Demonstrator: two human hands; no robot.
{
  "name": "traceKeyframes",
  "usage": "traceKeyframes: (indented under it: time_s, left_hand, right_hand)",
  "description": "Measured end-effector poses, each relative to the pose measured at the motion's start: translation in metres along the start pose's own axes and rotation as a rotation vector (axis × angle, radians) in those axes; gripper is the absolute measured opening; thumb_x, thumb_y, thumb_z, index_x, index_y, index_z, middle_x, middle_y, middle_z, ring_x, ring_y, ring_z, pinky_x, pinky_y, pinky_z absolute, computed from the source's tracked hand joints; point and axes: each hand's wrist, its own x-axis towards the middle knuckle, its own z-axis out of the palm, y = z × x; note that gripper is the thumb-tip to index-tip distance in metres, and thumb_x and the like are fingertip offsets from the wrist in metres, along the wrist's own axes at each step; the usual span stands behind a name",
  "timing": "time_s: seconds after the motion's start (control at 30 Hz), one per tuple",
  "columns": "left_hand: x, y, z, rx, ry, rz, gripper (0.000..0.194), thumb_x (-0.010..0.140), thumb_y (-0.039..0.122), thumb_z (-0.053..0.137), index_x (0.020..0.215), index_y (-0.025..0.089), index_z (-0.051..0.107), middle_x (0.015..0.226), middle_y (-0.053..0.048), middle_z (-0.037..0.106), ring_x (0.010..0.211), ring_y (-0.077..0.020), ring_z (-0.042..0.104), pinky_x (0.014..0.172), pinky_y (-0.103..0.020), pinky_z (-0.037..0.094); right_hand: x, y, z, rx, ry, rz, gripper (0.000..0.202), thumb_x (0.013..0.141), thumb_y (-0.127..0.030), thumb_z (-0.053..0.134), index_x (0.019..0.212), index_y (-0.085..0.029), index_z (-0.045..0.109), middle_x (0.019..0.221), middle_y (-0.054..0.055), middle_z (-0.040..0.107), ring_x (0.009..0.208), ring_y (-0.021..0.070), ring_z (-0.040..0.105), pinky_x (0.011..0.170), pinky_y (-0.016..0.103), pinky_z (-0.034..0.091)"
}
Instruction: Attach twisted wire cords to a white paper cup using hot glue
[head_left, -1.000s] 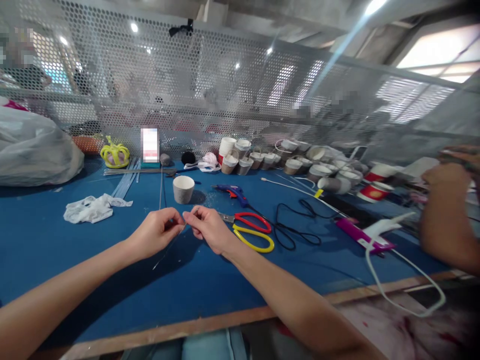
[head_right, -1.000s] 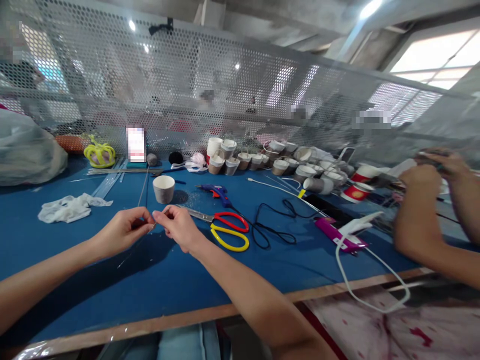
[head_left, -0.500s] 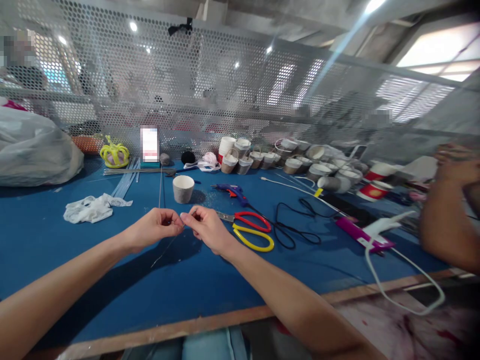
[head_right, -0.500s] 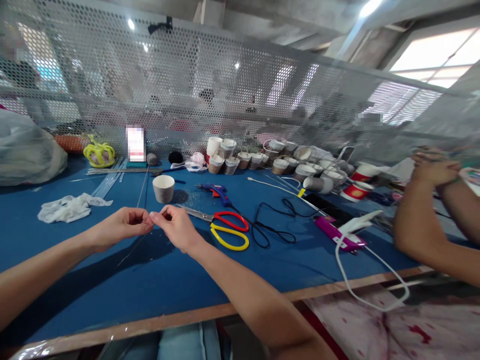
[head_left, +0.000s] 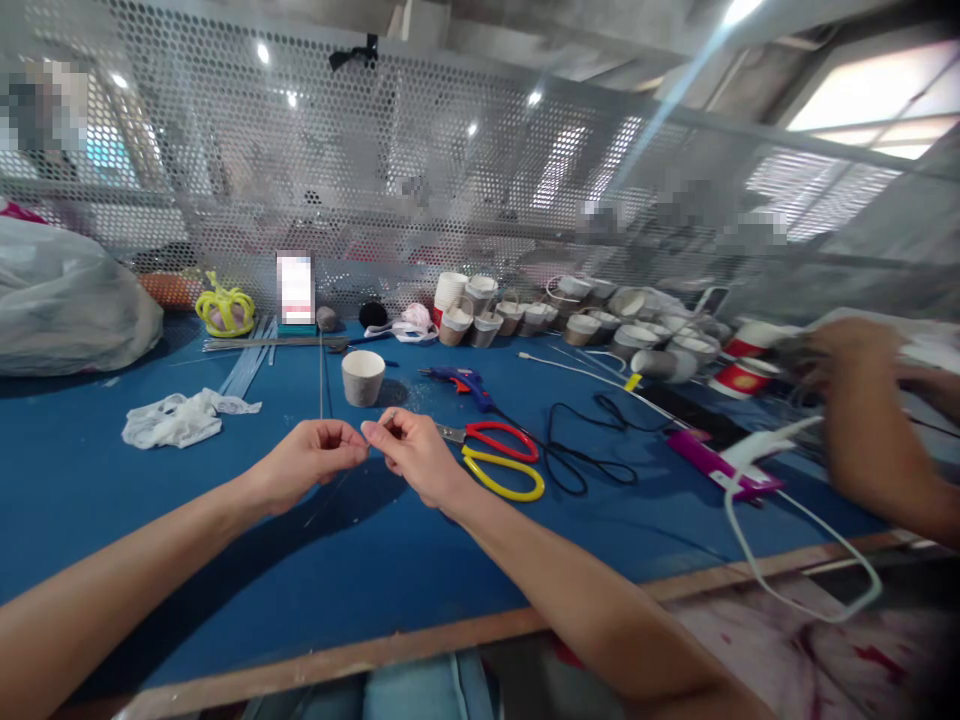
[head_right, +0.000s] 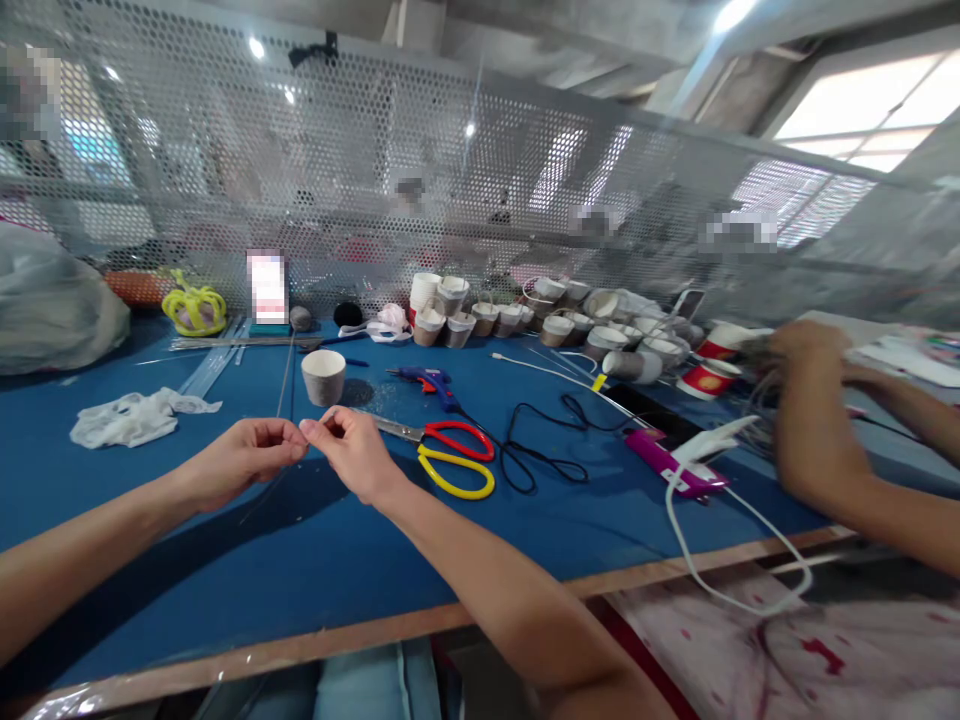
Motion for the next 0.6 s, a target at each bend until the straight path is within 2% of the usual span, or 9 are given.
traceKeyframes:
  time_s: [0.13,0.3,0.6]
  left_hand:
    - [-0.001,0.003,-0.001,-0.047,-0.045,-0.021,0.027,0.06,0.032,0.065,0.061,0.013,0.047,0.049,0.008,0.039,0.04,-0.0015,0.023,0.041,-0.021,0.011]
    - [-0.002,0.005,-0.004,-0.077,-0.101,-0.07,0.025,0.06,0.031,0.066,0.064,0.013,0.05,0.05,0.007,0.04,0.039,-0.0013,0.021,0.042,-0.022,0.01]
    - [-0.005,0.011,-0.008,0.12,-0.084,-0.016,0.021,0.062,0.031,0.064,0.068,0.013,0.053,0.05,0.007,0.039,0.043,-0.0042,0.026,0.042,-0.021,0.015]
  right_hand:
    - [0.0,-0.002,-0.002,0.038,-0.057,0.019,0.03,0.07,-0.043,0.057,0.061,-0.017,0.046,0.044,-0.007,0.039,0.037,0.0045,0.036,0.037,0.019,0.027]
    - [0.002,-0.005,-0.006,0.174,-0.15,0.027,0.029,0.067,-0.044,0.059,0.069,-0.016,0.05,0.057,-0.004,0.049,0.049,0.0068,0.047,0.043,0.019,0.038]
    - [0.002,-0.004,-0.005,0.131,-0.135,0.022,0.031,0.068,-0.045,0.058,0.063,-0.016,0.048,0.052,-0.005,0.047,0.045,0.0057,0.045,0.04,0.018,0.037]
